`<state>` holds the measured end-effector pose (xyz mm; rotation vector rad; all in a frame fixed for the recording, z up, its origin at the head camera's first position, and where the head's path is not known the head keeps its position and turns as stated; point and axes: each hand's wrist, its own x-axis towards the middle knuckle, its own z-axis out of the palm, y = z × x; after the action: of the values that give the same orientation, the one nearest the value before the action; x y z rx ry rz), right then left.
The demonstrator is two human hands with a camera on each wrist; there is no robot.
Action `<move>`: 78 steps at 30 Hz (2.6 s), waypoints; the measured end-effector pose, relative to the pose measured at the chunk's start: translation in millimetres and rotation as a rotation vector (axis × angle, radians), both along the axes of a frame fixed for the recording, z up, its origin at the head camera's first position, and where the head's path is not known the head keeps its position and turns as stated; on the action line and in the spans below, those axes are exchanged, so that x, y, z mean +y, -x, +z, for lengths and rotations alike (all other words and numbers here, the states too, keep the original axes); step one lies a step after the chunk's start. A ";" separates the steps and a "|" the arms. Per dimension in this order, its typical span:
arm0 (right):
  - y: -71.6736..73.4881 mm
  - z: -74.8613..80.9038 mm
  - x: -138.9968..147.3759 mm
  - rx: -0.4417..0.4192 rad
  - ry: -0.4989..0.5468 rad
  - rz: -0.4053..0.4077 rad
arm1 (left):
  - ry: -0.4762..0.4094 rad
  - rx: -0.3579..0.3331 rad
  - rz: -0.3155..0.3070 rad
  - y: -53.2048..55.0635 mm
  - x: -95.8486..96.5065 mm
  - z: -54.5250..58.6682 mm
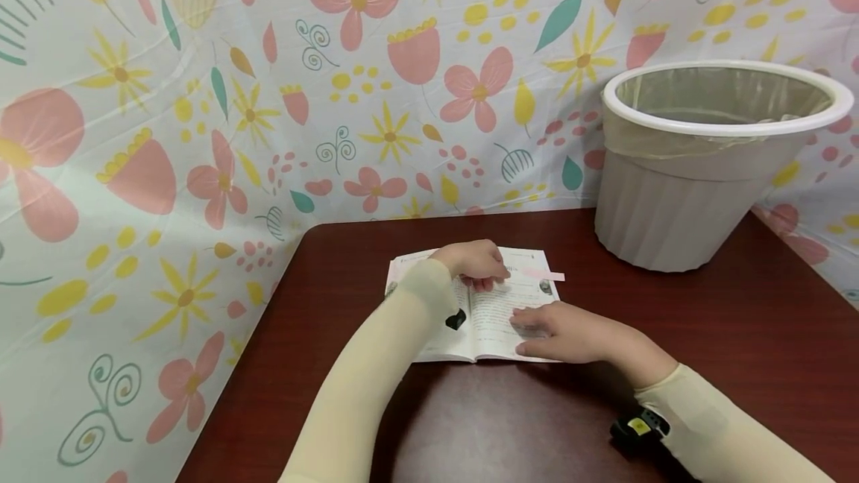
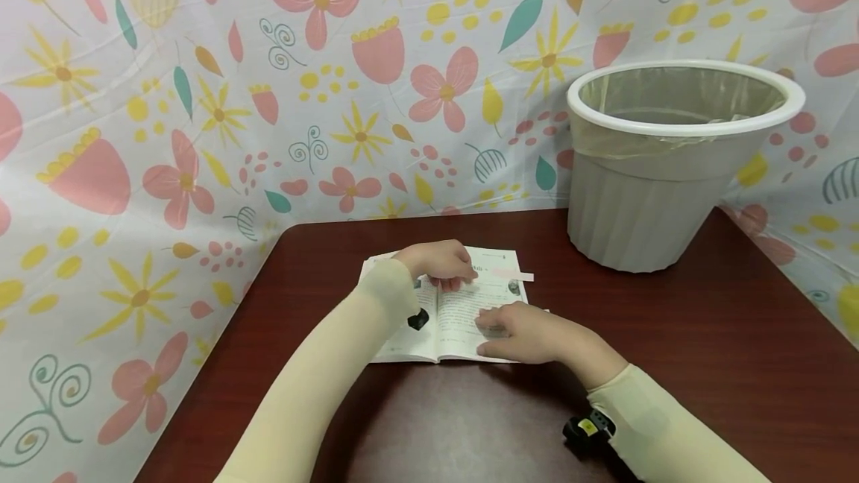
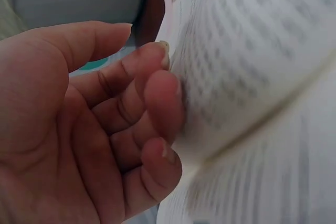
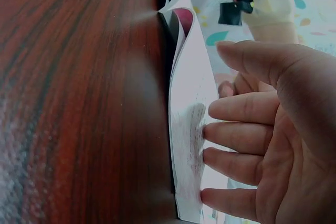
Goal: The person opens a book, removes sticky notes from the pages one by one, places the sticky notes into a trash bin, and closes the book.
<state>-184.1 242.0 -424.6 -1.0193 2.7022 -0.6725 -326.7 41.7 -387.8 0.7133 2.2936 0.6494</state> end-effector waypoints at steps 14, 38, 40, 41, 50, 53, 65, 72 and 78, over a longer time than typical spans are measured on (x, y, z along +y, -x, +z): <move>11.1 -0.5 20.8 -0.094 0.122 -0.081 | 0.012 -0.028 0.101 7.6 24.4 -21.1; 21.3 2.7 37.5 -0.101 0.191 -0.080 | -0.039 -0.051 0.216 8.6 32.3 -44.3; 24.5 4.6 42.5 -0.090 0.220 -0.125 | -0.043 -0.045 0.222 8.6 32.9 -44.6; 26.5 5.6 44.7 -0.088 0.231 -0.150 | -0.043 -0.041 0.224 8.5 33.0 -44.8; 54.7 6.5 62.7 -0.086 0.185 -0.363 | -0.067 -0.053 0.242 6.0 31.3 -45.0; 67.7 4.1 67.9 -0.087 0.154 -0.445 | -0.074 -0.064 0.250 6.4 30.4 -45.4; 89.5 -3.9 73.9 -0.264 0.153 -0.643 | -0.081 -0.066 0.250 7.3 30.9 -45.7; 92.0 -10.8 67.4 -0.261 0.230 -0.673 | -0.087 -0.070 0.262 6.5 31.3 -45.5; 89.7 -8.4 60.9 -0.140 0.209 -0.644 | -0.091 -0.066 0.258 6.7 31.3 -46.1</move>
<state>-273.8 302.8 -432.9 -0.0891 2.8605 -1.0948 -333.4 72.9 -433.8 0.4319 2.3269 0.8876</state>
